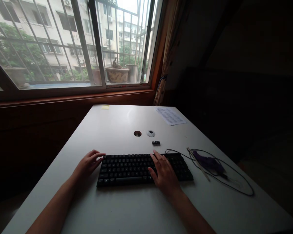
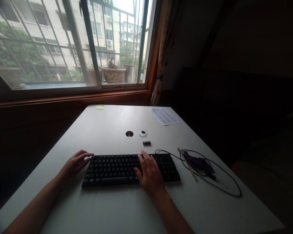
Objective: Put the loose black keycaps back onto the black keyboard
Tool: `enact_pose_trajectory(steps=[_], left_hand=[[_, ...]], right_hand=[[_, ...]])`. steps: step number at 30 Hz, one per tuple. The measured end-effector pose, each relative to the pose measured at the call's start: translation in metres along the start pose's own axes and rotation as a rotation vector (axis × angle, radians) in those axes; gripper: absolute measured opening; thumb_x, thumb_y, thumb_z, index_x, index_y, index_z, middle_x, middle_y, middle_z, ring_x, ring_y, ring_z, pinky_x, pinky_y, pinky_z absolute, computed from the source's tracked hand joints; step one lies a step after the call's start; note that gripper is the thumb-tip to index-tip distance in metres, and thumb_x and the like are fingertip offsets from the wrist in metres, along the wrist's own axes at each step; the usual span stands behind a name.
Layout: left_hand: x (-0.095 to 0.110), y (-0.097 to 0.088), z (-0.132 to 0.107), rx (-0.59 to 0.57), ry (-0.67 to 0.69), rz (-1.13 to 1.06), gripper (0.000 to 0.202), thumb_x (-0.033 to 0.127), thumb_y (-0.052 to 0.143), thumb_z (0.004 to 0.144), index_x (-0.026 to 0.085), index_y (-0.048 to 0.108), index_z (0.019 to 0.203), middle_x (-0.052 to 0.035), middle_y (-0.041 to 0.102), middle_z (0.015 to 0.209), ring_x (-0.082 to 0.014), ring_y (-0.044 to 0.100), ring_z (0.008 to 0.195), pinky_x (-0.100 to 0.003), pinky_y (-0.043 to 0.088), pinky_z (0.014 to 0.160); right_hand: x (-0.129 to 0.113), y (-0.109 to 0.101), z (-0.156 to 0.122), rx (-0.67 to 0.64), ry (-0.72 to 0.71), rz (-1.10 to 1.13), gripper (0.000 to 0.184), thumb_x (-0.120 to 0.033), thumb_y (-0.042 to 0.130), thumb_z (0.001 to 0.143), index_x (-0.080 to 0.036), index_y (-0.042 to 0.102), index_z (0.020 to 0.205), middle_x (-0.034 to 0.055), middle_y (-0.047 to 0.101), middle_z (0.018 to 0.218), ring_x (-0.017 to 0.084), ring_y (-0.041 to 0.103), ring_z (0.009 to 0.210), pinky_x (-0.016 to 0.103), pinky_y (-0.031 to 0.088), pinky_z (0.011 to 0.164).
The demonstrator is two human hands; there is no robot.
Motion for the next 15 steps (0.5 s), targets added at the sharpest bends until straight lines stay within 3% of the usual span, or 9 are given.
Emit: enact_pose_trajectory(steps=[8,15], left_hand=[[0.000,-0.001,-0.001,0.023,0.019,0.024,0.032,0.044,0.052,0.102,0.026,0.070,0.121,-0.0079,0.061,0.110,-0.0161,0.062,0.082,-0.028,0.054,0.075],[-0.002,0.001,0.000,0.005,0.013,0.022,0.033,0.045,0.051,0.102,0.027,0.070,0.121,-0.0073,0.063,0.105,-0.0177,0.062,0.084,-0.029,0.054,0.076]], right_hand=[[-0.004,0.002,0.002,-0.017,0.021,0.068,0.058,-0.040,0.050,0.100,-0.024,0.037,0.154,0.0142,0.055,0.148,0.032,0.050,0.138,0.057,0.040,0.115],[0.009,-0.002,0.018,-0.043,0.053,0.153,0.044,-0.033,0.046,0.101,-0.021,0.052,0.144,0.0114,0.064,0.137,0.027,0.059,0.127,0.049,0.040,0.117]])
Point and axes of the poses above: each hand's wrist, its own z-axis towards the middle knuckle, its own y-axis out of the palm, x = y × z, the point moved 6 cm from there along z, towards the middle knuckle
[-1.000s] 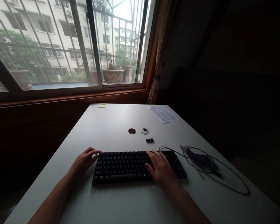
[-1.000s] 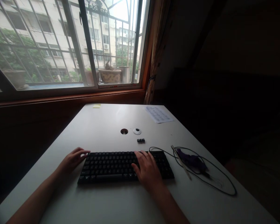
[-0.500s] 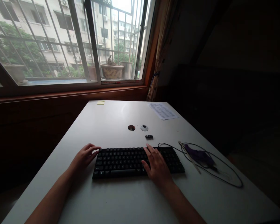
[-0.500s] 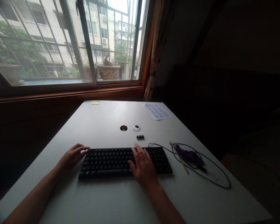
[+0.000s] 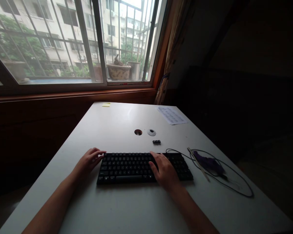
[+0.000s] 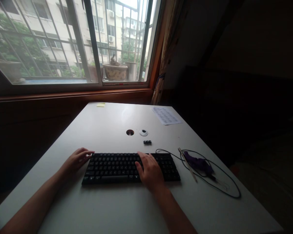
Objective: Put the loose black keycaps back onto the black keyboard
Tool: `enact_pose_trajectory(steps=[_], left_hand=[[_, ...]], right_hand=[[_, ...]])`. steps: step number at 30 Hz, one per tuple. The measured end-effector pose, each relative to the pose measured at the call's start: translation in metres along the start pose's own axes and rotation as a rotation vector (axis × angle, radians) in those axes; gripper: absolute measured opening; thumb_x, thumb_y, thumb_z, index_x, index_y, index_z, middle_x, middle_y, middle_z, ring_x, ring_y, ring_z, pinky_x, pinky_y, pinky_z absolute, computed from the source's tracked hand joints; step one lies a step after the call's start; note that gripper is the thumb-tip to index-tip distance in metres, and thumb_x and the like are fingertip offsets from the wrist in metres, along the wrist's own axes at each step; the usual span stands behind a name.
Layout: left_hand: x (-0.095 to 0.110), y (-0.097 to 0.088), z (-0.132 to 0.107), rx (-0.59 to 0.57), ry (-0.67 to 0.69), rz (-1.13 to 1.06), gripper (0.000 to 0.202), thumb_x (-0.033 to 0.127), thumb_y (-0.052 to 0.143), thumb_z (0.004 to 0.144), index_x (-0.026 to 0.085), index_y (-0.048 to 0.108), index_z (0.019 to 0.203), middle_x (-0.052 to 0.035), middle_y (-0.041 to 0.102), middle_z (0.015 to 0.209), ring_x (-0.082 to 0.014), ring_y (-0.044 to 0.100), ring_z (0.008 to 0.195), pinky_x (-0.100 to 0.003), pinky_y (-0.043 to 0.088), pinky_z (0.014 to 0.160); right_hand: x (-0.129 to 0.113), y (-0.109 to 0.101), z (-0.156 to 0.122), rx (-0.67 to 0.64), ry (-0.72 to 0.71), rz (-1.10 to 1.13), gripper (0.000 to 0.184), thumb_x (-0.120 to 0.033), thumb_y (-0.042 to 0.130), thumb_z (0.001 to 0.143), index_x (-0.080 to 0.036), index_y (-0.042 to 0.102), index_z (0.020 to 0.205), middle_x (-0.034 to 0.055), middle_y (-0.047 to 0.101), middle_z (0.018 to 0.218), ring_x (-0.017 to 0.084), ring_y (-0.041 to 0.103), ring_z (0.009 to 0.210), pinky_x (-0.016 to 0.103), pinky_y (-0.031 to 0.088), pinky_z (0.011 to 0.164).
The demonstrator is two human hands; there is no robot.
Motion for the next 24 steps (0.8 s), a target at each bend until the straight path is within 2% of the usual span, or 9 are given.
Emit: enact_pose_trajectory(steps=[2,5,8,11,15,19,24], left_hand=[[-0.001,0.001,0.000,-0.013,-0.014,-0.005,0.034,0.046,0.051,0.101,0.026,0.071,0.121,-0.0076,0.064,0.105,-0.0178,0.062,0.084,-0.028,0.054,0.076],[-0.002,0.001,0.001,-0.029,-0.032,-0.008,0.035,0.047,0.051,0.101,0.026,0.072,0.119,-0.0078,0.064,0.104,-0.0190,0.062,0.086,-0.028,0.054,0.077],[-0.002,0.002,0.001,-0.040,-0.043,-0.006,0.035,0.049,0.050,0.101,0.026,0.072,0.118,-0.0076,0.065,0.104,-0.0202,0.063,0.090,-0.030,0.054,0.079],[-0.003,0.002,0.002,-0.049,-0.057,-0.011,0.036,0.050,0.050,0.101,0.026,0.072,0.118,-0.0074,0.065,0.105,-0.0208,0.063,0.092,-0.031,0.053,0.081],[-0.004,0.001,0.001,-0.043,-0.054,-0.020,0.037,0.050,0.051,0.101,0.026,0.072,0.118,-0.0076,0.066,0.105,-0.0212,0.063,0.093,-0.031,0.054,0.082],[-0.004,0.001,0.001,-0.041,-0.051,-0.020,0.036,0.049,0.051,0.101,0.025,0.072,0.117,-0.0076,0.066,0.105,-0.0210,0.064,0.093,-0.030,0.054,0.082],[-0.002,0.001,0.002,-0.037,-0.046,-0.021,0.036,0.049,0.051,0.101,0.025,0.072,0.118,-0.0078,0.066,0.105,-0.0210,0.064,0.093,-0.030,0.053,0.083]], right_hand=[[0.017,-0.006,0.016,0.049,-0.006,0.011,0.039,-0.027,0.044,0.102,-0.018,0.059,0.137,0.0114,0.066,0.134,0.026,0.059,0.125,0.049,0.038,0.117],[0.056,-0.009,0.044,0.093,0.042,-0.037,0.031,-0.022,0.046,0.099,-0.017,0.073,0.112,0.0118,0.071,0.118,0.027,0.060,0.111,0.046,0.048,0.105],[0.091,0.001,0.069,0.023,0.065,-0.099,0.024,-0.022,0.054,0.095,-0.019,0.076,0.106,0.0110,0.071,0.110,0.028,0.057,0.103,0.047,0.050,0.098],[0.109,0.015,0.083,-0.047,0.023,-0.142,0.022,-0.025,0.059,0.092,-0.023,0.076,0.107,0.0102,0.067,0.118,0.029,0.053,0.109,0.048,0.050,0.097],[0.117,0.026,0.092,-0.069,-0.004,-0.185,0.021,-0.027,0.065,0.089,-0.030,0.076,0.106,0.0068,0.064,0.127,0.032,0.048,0.115,0.052,0.049,0.095],[0.116,0.032,0.096,-0.128,0.002,-0.184,0.016,-0.026,0.067,0.088,-0.031,0.077,0.100,0.0063,0.063,0.130,0.034,0.044,0.120,0.055,0.047,0.094],[0.108,0.023,0.097,-0.117,0.008,-0.123,0.013,-0.026,0.068,0.088,-0.029,0.078,0.097,0.0080,0.064,0.124,0.033,0.045,0.121,0.053,0.045,0.099]])
Point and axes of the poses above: each hand's wrist, its own z-axis towards the middle knuckle, its own y-axis out of the palm, x = y × z, the point moved 6 cm from there along z, towards the middle knuckle
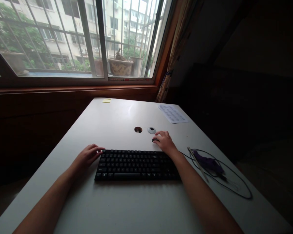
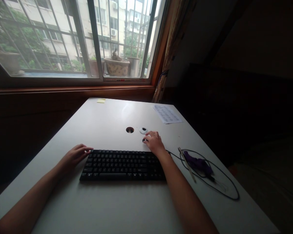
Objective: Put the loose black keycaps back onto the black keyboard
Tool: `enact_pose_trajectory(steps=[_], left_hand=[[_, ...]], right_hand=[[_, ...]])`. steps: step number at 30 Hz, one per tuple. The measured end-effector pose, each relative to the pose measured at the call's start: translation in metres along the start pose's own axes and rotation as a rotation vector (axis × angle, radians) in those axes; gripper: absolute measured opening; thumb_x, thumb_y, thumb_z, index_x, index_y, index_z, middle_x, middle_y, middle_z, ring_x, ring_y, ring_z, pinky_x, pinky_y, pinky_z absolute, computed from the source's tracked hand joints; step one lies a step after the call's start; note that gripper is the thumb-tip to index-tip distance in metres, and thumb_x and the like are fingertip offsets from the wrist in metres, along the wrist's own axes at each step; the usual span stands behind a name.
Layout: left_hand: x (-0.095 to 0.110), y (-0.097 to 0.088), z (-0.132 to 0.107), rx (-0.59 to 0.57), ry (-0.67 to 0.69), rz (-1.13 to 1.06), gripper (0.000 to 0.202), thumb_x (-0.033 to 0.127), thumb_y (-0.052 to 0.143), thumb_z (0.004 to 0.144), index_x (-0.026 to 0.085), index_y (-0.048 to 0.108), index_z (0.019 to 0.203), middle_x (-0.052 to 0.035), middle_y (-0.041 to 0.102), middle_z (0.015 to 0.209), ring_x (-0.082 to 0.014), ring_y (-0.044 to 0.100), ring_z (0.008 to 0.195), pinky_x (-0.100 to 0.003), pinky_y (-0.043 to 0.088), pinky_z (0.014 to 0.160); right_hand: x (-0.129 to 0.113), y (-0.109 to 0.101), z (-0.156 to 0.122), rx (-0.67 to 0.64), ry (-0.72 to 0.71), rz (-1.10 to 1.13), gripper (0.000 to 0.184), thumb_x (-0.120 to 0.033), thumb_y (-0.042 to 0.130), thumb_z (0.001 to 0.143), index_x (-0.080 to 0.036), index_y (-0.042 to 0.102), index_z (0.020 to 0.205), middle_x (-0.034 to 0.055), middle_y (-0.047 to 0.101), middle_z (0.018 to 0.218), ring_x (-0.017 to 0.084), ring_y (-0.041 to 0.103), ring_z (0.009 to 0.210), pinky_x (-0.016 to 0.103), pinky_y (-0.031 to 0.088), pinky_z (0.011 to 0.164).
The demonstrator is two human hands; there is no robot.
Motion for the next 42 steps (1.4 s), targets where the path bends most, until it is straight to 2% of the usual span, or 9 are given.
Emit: enact_pose_trajectory(steps=[3,6,9,12,20,28,34,42], left_hand=[[0.001,0.000,0.000,-0.008,-0.006,-0.003,0.036,0.048,0.050,0.102,0.025,0.072,0.119,-0.0077,0.066,0.106,-0.0211,0.064,0.095,-0.031,0.053,0.085],[0.003,-0.001,0.000,-0.012,-0.006,-0.001,0.037,0.049,0.050,0.101,0.025,0.072,0.118,-0.0077,0.066,0.104,-0.0213,0.064,0.095,-0.031,0.053,0.085],[0.004,-0.001,0.001,-0.011,-0.008,-0.001,0.037,0.050,0.051,0.101,0.025,0.073,0.116,-0.0074,0.066,0.103,-0.0208,0.064,0.093,-0.029,0.053,0.082],[0.002,0.000,0.001,-0.013,-0.016,-0.002,0.036,0.049,0.051,0.101,0.026,0.072,0.118,-0.0066,0.066,0.104,-0.0200,0.064,0.092,-0.029,0.052,0.081],[0.001,0.000,-0.001,-0.031,-0.030,-0.007,0.038,0.050,0.050,0.101,0.026,0.071,0.120,-0.0066,0.065,0.105,-0.0200,0.063,0.092,-0.028,0.052,0.082],[0.004,0.000,0.000,-0.046,-0.038,-0.009,0.038,0.050,0.048,0.102,0.025,0.071,0.120,-0.0069,0.065,0.106,-0.0203,0.063,0.093,-0.029,0.051,0.083],[0.002,0.000,-0.001,-0.050,-0.035,0.002,0.039,0.051,0.048,0.102,0.025,0.070,0.121,-0.0069,0.065,0.105,-0.0213,0.062,0.095,-0.030,0.051,0.084],[0.003,0.000,-0.001,-0.050,-0.046,-0.003,0.037,0.051,0.050,0.101,0.027,0.070,0.121,-0.0057,0.064,0.105,-0.0209,0.063,0.093,-0.031,0.049,0.084]], right_hand=[[-0.004,-0.018,-0.012,0.030,-0.019,0.099,0.015,-0.028,0.065,0.090,-0.026,0.077,0.099,0.0093,0.066,0.114,0.029,0.052,0.112,0.050,0.044,0.102],[-0.007,-0.030,-0.033,-0.087,-0.052,0.272,0.016,-0.027,0.060,0.092,-0.025,0.075,0.098,0.0068,0.066,0.107,0.024,0.060,0.104,0.042,0.048,0.098],[-0.008,-0.033,-0.055,-0.214,-0.022,0.376,0.018,-0.026,0.055,0.094,-0.024,0.072,0.098,0.0053,0.067,0.105,0.021,0.065,0.097,0.037,0.052,0.091],[-0.007,-0.031,-0.066,-0.231,0.008,0.352,0.017,-0.025,0.054,0.094,-0.024,0.071,0.098,0.0051,0.069,0.104,0.021,0.066,0.097,0.037,0.052,0.091],[-0.011,-0.024,-0.066,-0.204,0.050,0.259,0.017,-0.026,0.054,0.094,-0.024,0.070,0.097,0.0044,0.069,0.106,0.021,0.066,0.095,0.036,0.051,0.089],[-0.009,-0.028,-0.072,-0.122,0.107,0.384,0.018,-0.030,0.055,0.093,-0.024,0.072,0.097,0.0047,0.071,0.104,0.022,0.067,0.099,0.037,0.050,0.095],[-0.010,-0.025,-0.070,-0.111,0.102,0.404,0.018,-0.031,0.055,0.093,-0.024,0.072,0.096,0.0050,0.071,0.104,0.022,0.067,0.100,0.037,0.050,0.095],[-0.013,-0.021,-0.070,-0.134,0.051,0.287,0.018,-0.028,0.055,0.094,-0.028,0.073,0.097,0.0038,0.071,0.107,0.022,0.068,0.095,0.036,0.051,0.092]])
Point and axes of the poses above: each hand's wrist, its own z-axis towards the middle knuckle, its own y-axis out of the palm, x = y × z, the point moved 6 cm from there along z, towards the middle knuckle
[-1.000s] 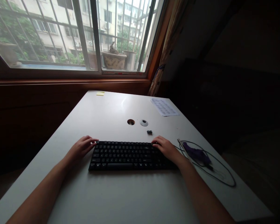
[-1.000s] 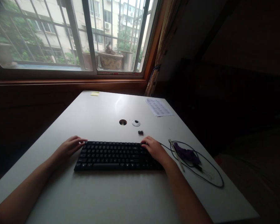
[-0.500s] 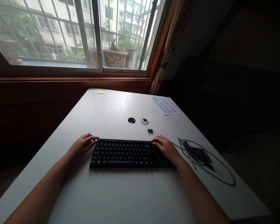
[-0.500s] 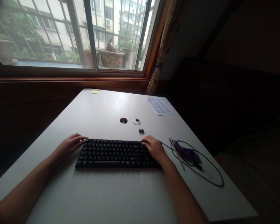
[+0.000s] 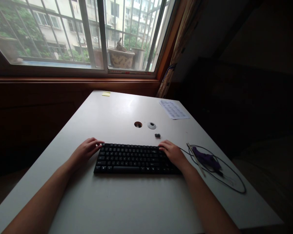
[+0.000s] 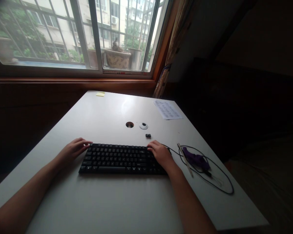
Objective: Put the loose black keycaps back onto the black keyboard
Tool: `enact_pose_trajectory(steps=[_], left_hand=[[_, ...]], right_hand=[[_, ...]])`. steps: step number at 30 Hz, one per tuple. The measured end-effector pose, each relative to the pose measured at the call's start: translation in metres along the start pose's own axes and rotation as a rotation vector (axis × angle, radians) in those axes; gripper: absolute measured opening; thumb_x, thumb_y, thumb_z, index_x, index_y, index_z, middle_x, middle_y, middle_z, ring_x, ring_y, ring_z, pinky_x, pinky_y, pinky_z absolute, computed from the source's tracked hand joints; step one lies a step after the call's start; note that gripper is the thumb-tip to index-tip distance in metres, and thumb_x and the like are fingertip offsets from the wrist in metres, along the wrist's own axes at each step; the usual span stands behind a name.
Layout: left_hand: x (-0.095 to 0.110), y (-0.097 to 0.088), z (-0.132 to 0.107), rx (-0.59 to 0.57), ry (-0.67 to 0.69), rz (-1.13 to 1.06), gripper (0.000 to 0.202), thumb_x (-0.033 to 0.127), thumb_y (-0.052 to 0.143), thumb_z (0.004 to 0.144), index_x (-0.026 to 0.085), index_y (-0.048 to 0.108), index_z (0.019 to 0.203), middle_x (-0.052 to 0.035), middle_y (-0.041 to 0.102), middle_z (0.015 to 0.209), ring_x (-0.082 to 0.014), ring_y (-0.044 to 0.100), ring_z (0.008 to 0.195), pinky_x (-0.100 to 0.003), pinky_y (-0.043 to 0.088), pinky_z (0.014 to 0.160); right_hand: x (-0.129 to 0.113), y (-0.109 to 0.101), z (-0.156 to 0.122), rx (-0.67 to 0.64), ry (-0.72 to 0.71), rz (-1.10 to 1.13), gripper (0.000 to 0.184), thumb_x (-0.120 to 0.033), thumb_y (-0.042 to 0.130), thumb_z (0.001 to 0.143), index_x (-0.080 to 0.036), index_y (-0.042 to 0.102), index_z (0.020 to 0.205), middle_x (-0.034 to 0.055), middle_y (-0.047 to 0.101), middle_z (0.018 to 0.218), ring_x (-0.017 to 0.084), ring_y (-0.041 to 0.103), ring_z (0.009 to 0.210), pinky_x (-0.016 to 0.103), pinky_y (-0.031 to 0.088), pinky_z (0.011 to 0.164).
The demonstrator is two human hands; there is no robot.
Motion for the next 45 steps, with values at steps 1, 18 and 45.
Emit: enact_pose_trajectory(steps=[1,18,45], left_hand=[[0.000,0.000,0.000,0.001,-0.001,-0.001,0.037,0.051,0.050,0.101,0.027,0.070,0.121,-0.0058,0.064,0.105,-0.0209,0.063,0.093,-0.031,0.049,0.084],[-0.005,0.002,-0.001,-0.004,0.022,0.001,0.034,0.047,0.050,0.102,0.028,0.068,0.123,-0.0060,0.064,0.107,-0.0208,0.062,0.095,-0.031,0.049,0.084],[0.002,-0.001,-0.001,-0.006,-0.011,0.007,0.038,0.051,0.048,0.102,0.026,0.069,0.121,-0.0069,0.064,0.105,-0.0215,0.062,0.094,-0.032,0.050,0.085]], right_hand=[[-0.001,0.001,0.001,-0.008,-0.002,-0.022,0.019,-0.028,0.055,0.094,-0.028,0.073,0.098,0.0038,0.072,0.107,0.022,0.069,0.095,0.036,0.052,0.091],[0.012,0.003,0.002,0.051,0.144,0.089,0.023,-0.038,0.059,0.091,-0.025,0.075,0.100,0.0063,0.075,0.105,0.026,0.064,0.105,0.041,0.046,0.097],[0.017,0.004,0.001,0.113,0.252,0.149,0.034,-0.032,0.045,0.093,-0.028,0.070,0.117,0.0040,0.074,0.097,0.026,0.063,0.103,0.043,0.045,0.098]])
Point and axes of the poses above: each hand's wrist, its own z-axis towards the middle knuckle, its own y-axis out of the palm, x = y × z, the point moved 6 cm from there along z, towards the middle knuckle
